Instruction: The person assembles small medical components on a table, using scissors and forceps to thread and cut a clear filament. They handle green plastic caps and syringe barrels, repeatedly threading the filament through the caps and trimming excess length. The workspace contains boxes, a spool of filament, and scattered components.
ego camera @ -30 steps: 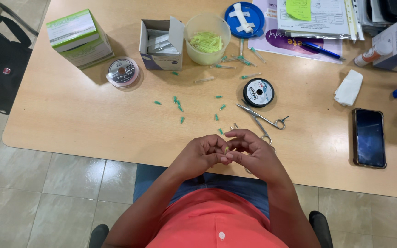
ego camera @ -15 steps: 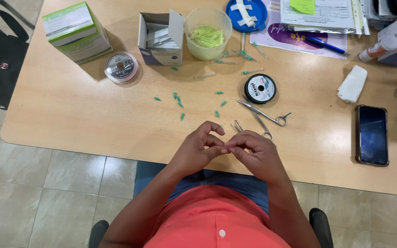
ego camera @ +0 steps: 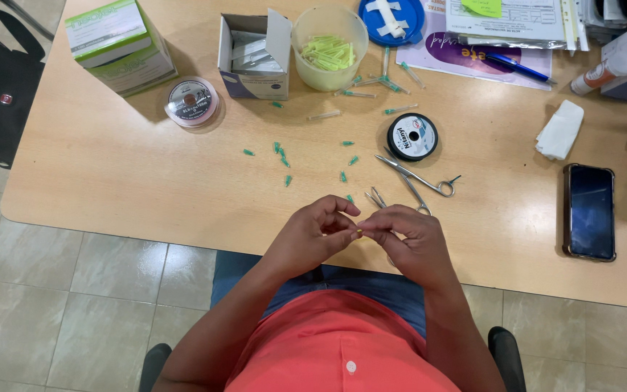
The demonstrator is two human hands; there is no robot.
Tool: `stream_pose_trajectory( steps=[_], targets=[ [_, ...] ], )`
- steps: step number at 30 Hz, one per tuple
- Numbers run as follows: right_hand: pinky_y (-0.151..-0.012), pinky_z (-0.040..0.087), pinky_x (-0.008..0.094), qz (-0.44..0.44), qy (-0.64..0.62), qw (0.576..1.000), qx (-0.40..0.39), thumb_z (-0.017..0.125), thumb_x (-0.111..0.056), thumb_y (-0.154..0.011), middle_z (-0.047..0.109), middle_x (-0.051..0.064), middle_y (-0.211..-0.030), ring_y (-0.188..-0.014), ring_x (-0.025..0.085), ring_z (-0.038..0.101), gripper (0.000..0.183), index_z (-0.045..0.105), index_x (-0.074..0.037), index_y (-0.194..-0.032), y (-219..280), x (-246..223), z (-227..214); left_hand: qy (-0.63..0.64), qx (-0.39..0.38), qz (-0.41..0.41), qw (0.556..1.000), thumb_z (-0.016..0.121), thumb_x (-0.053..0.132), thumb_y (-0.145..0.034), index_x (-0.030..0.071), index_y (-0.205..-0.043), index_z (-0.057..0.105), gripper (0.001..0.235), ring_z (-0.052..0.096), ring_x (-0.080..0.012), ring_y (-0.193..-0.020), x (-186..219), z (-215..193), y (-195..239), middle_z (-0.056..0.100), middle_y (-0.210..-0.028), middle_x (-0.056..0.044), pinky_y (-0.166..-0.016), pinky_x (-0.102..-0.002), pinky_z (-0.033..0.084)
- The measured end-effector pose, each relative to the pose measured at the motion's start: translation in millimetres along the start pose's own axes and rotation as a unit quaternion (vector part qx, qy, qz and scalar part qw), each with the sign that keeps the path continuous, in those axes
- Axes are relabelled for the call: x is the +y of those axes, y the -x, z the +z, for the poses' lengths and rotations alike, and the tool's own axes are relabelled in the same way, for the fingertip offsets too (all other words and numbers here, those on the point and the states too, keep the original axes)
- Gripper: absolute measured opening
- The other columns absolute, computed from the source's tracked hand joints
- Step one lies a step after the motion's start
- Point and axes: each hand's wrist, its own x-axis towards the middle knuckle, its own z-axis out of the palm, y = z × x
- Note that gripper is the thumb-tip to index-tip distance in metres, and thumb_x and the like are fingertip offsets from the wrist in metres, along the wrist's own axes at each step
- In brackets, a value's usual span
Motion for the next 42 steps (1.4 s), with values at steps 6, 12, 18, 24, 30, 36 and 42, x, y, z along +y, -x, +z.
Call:
stream_pose_trajectory(
  steps=[6,12,18,24,30,36,42],
  targets=[
    [-0.069,0.056,0.032,-0.010,-0.019,0.999,0.044,0.084,0.000,-0.081,0.076,0.009,-0.080,-0.066,0.018,0.068,0.010,0.083,-0.007,-0.088,6.7,10.7,1.0,0.077,0.033,-0.004,0.996,0.075,0.006,-0.085,0.004,-0.117,0.070,0.032,0.067,-0.0132,-0.084,2.0,3.5,4.4,0.077,-0.092,-0.011,-0.081,-0.028,0.055],
    [-0.069,0.053,0.028,-0.011,-0.025,0.998,0.054,0.085,0.000,-0.080,0.076,0.008,-0.080,-0.066,0.015,0.066,0.011,0.083,-0.007,-0.088,8.6,12.7,2.0,-0.029,0.087,0.041,0.995,0.079,0.016,-0.082,0.014,-0.111,0.076,0.029,0.068,-0.0094,-0.086,-0.5,4.5,4.9,0.081,-0.087,-0.002,-0.088,-0.024,0.047],
    [-0.070,0.058,0.031,0.019,-0.047,0.998,0.038,0.084,0.001,-0.083,0.076,0.012,-0.085,-0.071,0.017,0.070,0.012,0.081,-0.005,-0.094,10.0,15.5,3.5,-0.055,0.116,0.014,0.992,0.077,0.015,-0.083,0.016,-0.112,0.075,0.029,0.069,-0.0115,-0.083,9.8,4.8,9.9,0.080,-0.083,-0.003,-0.079,-0.026,0.053],
    [-0.097,0.054,0.056,-0.050,0.116,0.989,-0.070,0.093,-0.032,-0.072,0.051,0.026,-0.139,-0.119,0.049,0.060,0.087,0.053,-0.014,-0.147,2.0,-10.1,5.1,0.050,0.112,-0.039,0.992,0.078,0.011,-0.079,0.011,-0.116,0.069,0.037,0.064,-0.0106,-0.078,-12.7,6.7,-10.0,0.076,-0.081,-0.006,-0.069,-0.024,0.052],
    [-0.067,0.060,0.040,0.062,0.136,0.987,-0.064,0.085,-0.018,-0.083,0.071,0.014,-0.093,-0.080,0.031,0.074,0.059,0.067,-0.024,-0.139,10.4,19.3,22.2,-0.023,0.074,-0.049,0.996,0.073,0.009,-0.081,0.007,-0.116,0.068,0.036,0.071,-0.0169,-0.079,-19.2,6.1,-18.8,0.077,-0.085,-0.009,-0.071,-0.029,0.057],
    [-0.062,0.058,0.037,-0.002,0.186,0.981,-0.052,0.083,-0.019,-0.081,0.076,0.007,-0.084,-0.072,0.027,0.073,0.029,0.081,-0.018,-0.110,18.3,43.8,20.1,-0.067,0.048,-0.060,0.995,0.070,0.012,-0.083,0.009,-0.120,0.066,0.038,0.072,-0.0149,-0.078,-26.1,4.0,-21.0,0.077,-0.081,-0.006,-0.072,-0.027,0.057],
    [-0.063,0.060,0.032,-0.040,0.154,0.987,-0.018,0.080,-0.015,-0.087,0.077,0.001,-0.083,-0.071,0.023,0.075,0.023,0.082,-0.019,-0.110,22.4,40.0,19.4,-0.125,0.026,-0.059,0.990,0.069,0.008,-0.082,0.005,-0.121,0.066,0.039,0.073,-0.0180,-0.076,-5.9,0.0,-14.7,0.077,-0.082,-0.009,-0.069,-0.029,0.057]
  ],
)
